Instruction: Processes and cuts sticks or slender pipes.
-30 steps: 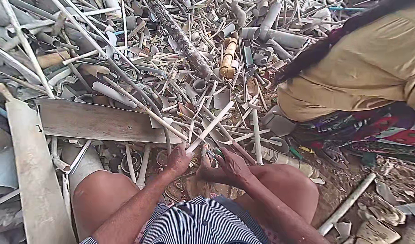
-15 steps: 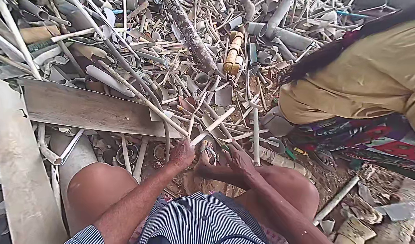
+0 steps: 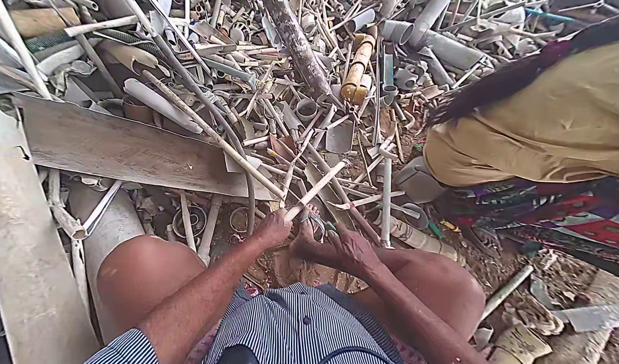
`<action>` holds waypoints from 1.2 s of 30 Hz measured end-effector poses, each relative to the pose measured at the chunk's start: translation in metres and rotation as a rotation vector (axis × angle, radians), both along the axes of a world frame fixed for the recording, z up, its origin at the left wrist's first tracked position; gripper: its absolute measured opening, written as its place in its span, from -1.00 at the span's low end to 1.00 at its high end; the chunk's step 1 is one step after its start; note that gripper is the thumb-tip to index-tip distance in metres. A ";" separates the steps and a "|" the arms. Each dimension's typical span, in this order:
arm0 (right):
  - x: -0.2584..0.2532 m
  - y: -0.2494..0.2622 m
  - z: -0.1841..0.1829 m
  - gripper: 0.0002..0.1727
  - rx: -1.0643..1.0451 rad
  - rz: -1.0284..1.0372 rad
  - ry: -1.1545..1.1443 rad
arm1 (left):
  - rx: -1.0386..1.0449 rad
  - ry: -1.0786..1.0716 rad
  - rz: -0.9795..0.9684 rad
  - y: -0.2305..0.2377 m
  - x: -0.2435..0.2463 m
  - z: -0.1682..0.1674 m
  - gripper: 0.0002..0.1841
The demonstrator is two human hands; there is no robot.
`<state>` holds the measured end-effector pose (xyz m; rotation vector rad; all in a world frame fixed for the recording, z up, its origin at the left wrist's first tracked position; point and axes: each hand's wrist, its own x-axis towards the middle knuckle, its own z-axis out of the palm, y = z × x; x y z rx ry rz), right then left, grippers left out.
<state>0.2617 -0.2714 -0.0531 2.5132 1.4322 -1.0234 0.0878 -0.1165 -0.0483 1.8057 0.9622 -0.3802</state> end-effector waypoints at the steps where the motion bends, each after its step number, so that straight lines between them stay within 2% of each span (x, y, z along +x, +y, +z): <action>1: -0.011 -0.001 -0.002 -0.44 -0.025 0.046 0.025 | 0.001 0.012 -0.015 0.000 0.002 0.001 -0.59; 3: -0.017 -0.003 -0.005 -0.46 -0.046 0.068 0.046 | -0.007 0.026 -0.012 0.001 0.003 0.001 -0.59; 8: 0.029 0.003 -0.003 -0.42 -0.060 -0.145 -0.033 | -0.136 -0.055 0.115 -0.002 -0.003 -0.012 -0.62; 13: -0.012 0.001 0.010 -0.45 -0.075 0.012 0.099 | -0.200 -0.204 0.177 -0.001 0.003 -0.011 -0.71; 16: 0.006 0.002 0.004 -0.44 -0.024 -0.065 0.081 | -0.222 -0.205 0.258 -0.003 0.003 -0.009 -0.61; 19: 0.026 0.003 0.002 -0.43 -0.039 -0.134 0.019 | -0.181 -0.151 0.296 -0.006 0.006 -0.013 -0.55; 22: -0.005 -0.003 0.009 -0.41 -0.027 -0.027 0.103 | -0.082 -0.104 0.282 -0.007 0.014 -0.012 -0.52; 24: -0.013 -0.004 0.008 -0.39 -0.002 0.004 0.127 | -0.017 -0.102 0.299 -0.008 0.017 -0.009 -0.39; 28: 0.036 0.003 0.001 -0.42 0.037 -0.203 0.013 | 0.042 -0.144 0.329 -0.013 0.015 -0.001 -0.27; 30: 0.041 0.002 0.000 -0.44 0.041 -0.190 -0.005 | 0.077 -0.125 0.317 -0.014 0.016 0.003 -0.22; 32: 0.016 0.000 0.008 -0.44 0.038 -0.098 0.054 | 0.136 -0.118 0.301 -0.016 0.019 0.008 -0.29; 34: -0.006 -0.002 0.011 -0.43 0.038 -0.033 0.131 | 0.214 -0.119 0.269 -0.020 0.021 0.013 -0.45; 36: 0.001 -0.001 0.008 -0.43 0.091 -0.054 0.145 | 0.286 -0.129 0.229 -0.022 0.020 0.013 -0.54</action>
